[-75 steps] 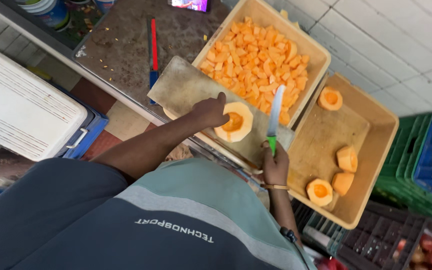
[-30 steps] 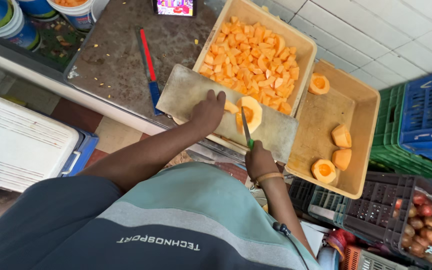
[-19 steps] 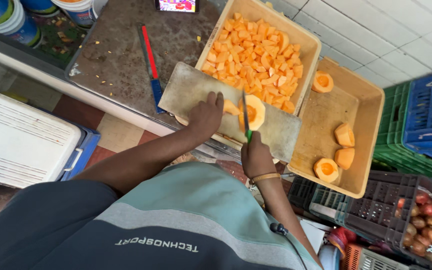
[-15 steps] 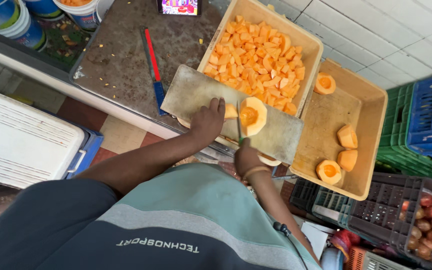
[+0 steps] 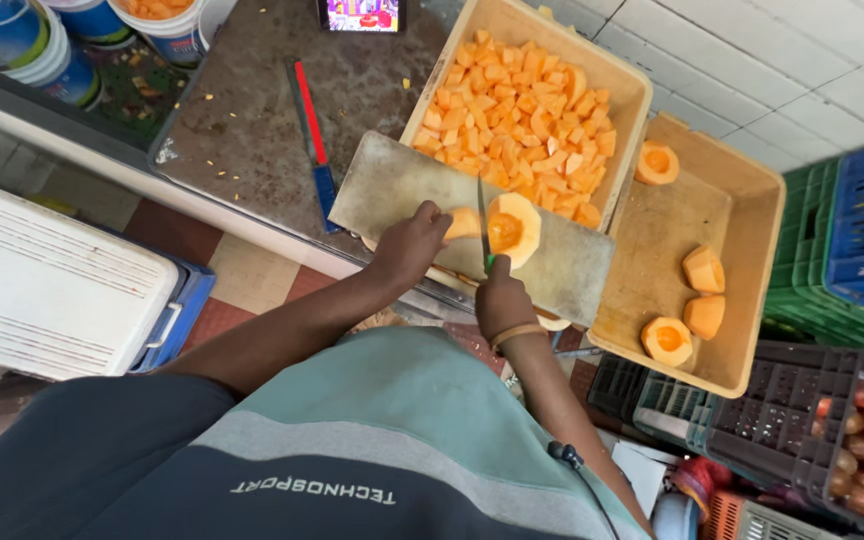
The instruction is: The person cuts peeled mango halves into small cubes on a cutting board and places them into a container. The person uses a knife to slice the mangoes and transfers the pieces by hand.
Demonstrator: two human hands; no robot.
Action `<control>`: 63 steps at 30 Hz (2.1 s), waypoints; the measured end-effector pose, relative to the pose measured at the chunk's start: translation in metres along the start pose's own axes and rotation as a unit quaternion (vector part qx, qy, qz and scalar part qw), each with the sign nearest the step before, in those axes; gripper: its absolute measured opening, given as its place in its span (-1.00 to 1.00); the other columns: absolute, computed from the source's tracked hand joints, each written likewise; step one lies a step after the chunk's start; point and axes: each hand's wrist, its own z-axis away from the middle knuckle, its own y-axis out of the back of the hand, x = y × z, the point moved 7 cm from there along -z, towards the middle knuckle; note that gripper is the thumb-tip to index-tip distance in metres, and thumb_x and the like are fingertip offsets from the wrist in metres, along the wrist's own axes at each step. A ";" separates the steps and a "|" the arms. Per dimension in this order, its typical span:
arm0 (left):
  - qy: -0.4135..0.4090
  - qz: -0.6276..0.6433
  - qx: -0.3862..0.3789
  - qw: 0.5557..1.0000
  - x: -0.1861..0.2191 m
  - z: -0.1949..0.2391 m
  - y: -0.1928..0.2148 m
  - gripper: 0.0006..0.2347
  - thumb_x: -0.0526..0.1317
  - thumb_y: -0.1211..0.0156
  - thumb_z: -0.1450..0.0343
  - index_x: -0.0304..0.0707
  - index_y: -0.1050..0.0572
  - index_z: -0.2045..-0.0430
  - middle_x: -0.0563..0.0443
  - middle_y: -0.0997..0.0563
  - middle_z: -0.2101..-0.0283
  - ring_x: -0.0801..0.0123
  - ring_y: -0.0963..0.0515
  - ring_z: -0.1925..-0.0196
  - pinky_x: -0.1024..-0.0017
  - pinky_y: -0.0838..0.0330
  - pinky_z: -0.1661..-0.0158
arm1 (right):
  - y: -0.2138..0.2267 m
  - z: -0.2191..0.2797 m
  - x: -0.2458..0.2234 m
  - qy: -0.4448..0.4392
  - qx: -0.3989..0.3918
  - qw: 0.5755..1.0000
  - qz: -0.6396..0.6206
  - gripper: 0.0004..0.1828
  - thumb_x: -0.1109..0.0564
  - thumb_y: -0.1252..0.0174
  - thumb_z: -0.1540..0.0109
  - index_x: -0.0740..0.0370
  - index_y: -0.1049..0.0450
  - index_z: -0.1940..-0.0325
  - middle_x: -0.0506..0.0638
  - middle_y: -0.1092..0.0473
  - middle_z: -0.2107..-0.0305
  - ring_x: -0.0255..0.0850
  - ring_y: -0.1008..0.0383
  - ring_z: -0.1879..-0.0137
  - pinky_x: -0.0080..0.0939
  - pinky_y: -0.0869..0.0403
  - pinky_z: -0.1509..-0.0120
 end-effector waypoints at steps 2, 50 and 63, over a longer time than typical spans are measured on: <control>-0.014 -0.002 0.030 0.999 0.002 -0.001 0.009 -0.79 -0.32 -0.26 -0.33 -0.31 -0.45 0.21 -0.21 -0.51 0.06 -0.06 -0.63 0.20 0.11 -0.53 0.27 | 0.009 0.000 -0.006 0.015 0.025 0.999 -0.016 -0.70 0.25 0.15 -0.29 0.37 -0.10 -0.09 0.58 -0.47 0.35 0.48 -0.51 0.13 0.37 -0.42 0.01; -0.262 -0.021 -0.142 0.954 0.017 -0.047 0.002 -0.74 -0.06 -0.38 -0.31 0.06 -0.59 0.14 -0.08 -0.43 -0.07 -0.02 -0.41 -0.04 0.07 -0.36 -0.04 | 0.060 0.072 0.014 0.109 0.176 0.958 -0.201 -0.78 0.15 -0.06 -0.32 0.20 -0.27 -0.02 0.36 -0.47 0.45 0.29 -0.57 0.28 0.13 -0.46 0.23; 0.136 -0.016 0.148 0.980 -0.022 -0.035 -0.018 -0.69 -0.10 -0.17 -0.50 -0.11 -0.44 -0.12 -0.18 -0.35 -0.29 -0.05 -0.23 -0.33 -0.06 -0.08 -0.21 | 0.044 0.048 -0.012 0.124 0.099 0.972 -0.171 -0.72 0.16 -0.05 -0.30 0.27 -0.18 -0.03 0.42 -0.46 0.44 0.39 -0.51 0.28 0.22 -0.45 0.20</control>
